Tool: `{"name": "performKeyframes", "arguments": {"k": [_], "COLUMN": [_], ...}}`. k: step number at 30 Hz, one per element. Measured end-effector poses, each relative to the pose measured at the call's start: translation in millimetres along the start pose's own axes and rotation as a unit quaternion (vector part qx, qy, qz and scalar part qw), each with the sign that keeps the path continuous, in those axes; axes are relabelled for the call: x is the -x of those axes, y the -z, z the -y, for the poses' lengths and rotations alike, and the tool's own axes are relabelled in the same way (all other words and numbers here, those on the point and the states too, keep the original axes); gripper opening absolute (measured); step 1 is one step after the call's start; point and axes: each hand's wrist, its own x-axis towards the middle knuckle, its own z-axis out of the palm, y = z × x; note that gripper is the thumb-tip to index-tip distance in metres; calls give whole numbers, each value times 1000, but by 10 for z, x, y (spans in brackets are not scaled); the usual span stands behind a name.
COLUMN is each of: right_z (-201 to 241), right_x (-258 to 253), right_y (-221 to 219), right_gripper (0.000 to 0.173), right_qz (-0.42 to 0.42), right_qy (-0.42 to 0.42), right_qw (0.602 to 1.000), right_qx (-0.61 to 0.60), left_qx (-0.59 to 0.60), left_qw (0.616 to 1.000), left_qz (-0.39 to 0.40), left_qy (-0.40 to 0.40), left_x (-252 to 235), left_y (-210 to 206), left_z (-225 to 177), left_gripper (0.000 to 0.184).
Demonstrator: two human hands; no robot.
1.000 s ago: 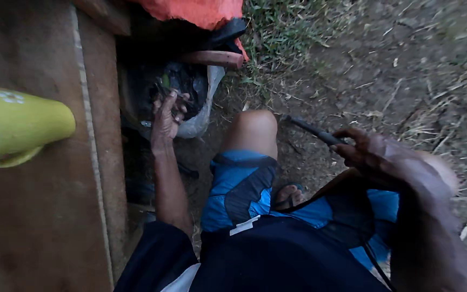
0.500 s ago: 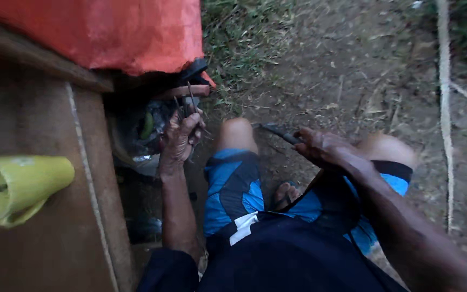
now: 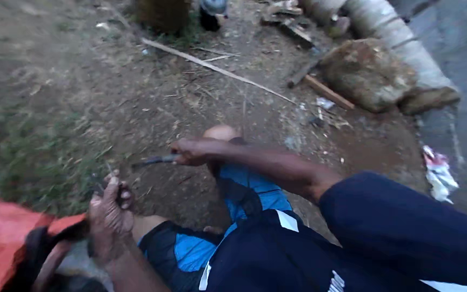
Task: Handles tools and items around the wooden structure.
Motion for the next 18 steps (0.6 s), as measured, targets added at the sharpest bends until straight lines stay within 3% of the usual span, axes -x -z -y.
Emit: {"name": "performKeyframes", "arguments": {"k": [5,9,12,18], "right_z": [-168,-765,-1294,-2282], "right_x": [418,849,1276,2226], "right_y": [572,722,481,-680], "right_gripper": [34,35,36,41], "right_qz": [-156,-265,-340,-372], "right_qy": [-18,-59,-142,-432], "right_qw": [979,944,913,806], "right_qx": [-134,-186,-174,-158], "left_qx": [-17,-65,-68,-50], "left_qw": [998,992,991,988], "left_qz": [13,43,55,87], "left_qy": [53,103,102,115], "left_x": [-354,-487,-592,-847], "left_y": [-259,-266,-294,-239], "left_z": [430,676,679,735], "left_gripper": [16,30,43,28]}}
